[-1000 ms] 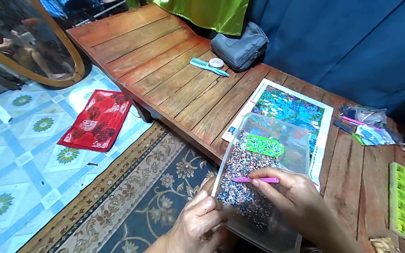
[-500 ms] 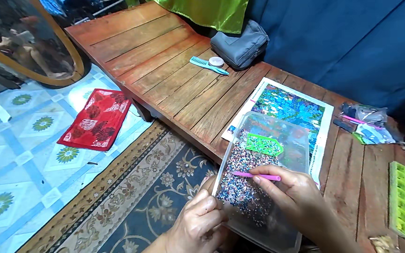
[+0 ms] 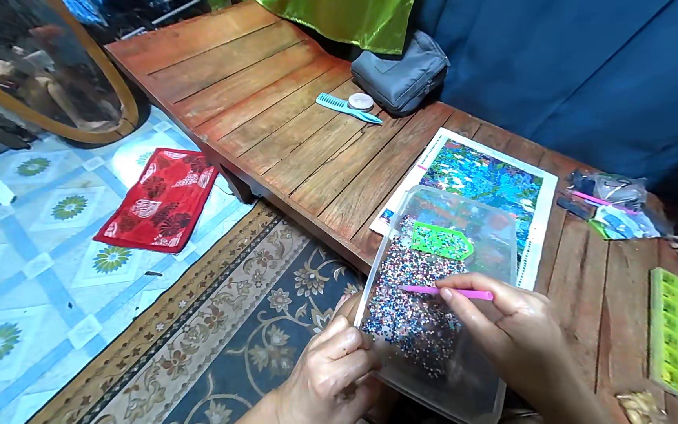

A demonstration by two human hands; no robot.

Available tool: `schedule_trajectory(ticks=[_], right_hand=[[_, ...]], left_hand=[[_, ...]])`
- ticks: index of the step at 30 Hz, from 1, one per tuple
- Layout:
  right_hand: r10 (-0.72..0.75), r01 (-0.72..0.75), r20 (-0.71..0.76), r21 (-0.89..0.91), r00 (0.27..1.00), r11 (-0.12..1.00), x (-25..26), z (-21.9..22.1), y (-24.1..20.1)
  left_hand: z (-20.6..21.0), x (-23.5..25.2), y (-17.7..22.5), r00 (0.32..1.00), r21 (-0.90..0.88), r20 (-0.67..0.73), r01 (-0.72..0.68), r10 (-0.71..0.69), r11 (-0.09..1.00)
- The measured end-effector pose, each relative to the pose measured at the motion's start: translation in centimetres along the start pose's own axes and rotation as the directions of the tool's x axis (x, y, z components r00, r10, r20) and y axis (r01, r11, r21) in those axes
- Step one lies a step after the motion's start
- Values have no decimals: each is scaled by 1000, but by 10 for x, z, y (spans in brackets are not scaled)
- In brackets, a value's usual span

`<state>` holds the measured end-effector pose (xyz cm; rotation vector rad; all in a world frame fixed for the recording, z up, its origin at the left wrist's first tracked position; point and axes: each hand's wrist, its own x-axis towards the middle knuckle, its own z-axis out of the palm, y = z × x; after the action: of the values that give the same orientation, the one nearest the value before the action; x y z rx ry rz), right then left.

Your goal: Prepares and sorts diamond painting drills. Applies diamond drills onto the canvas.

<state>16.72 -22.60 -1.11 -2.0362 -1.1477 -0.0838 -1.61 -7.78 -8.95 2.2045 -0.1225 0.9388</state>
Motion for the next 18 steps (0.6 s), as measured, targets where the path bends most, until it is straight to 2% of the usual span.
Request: schedule_trajectory(ticks=[3,9,18], right_hand=[[11,-12,-44,-20,999,1000,-2,-9,2],[67,-60,-113,59,991,996,-5,-21,7],[-12,13,-53,32,999,999,-9,-21,10]], left_hand=[[0,0,-1,1000,-13,-1,0,0,1000],[-2,-1,-2,1000,-15,-2,4,-4,1000],[-3,-1,-2,1000,33,0,-15,15,999]])
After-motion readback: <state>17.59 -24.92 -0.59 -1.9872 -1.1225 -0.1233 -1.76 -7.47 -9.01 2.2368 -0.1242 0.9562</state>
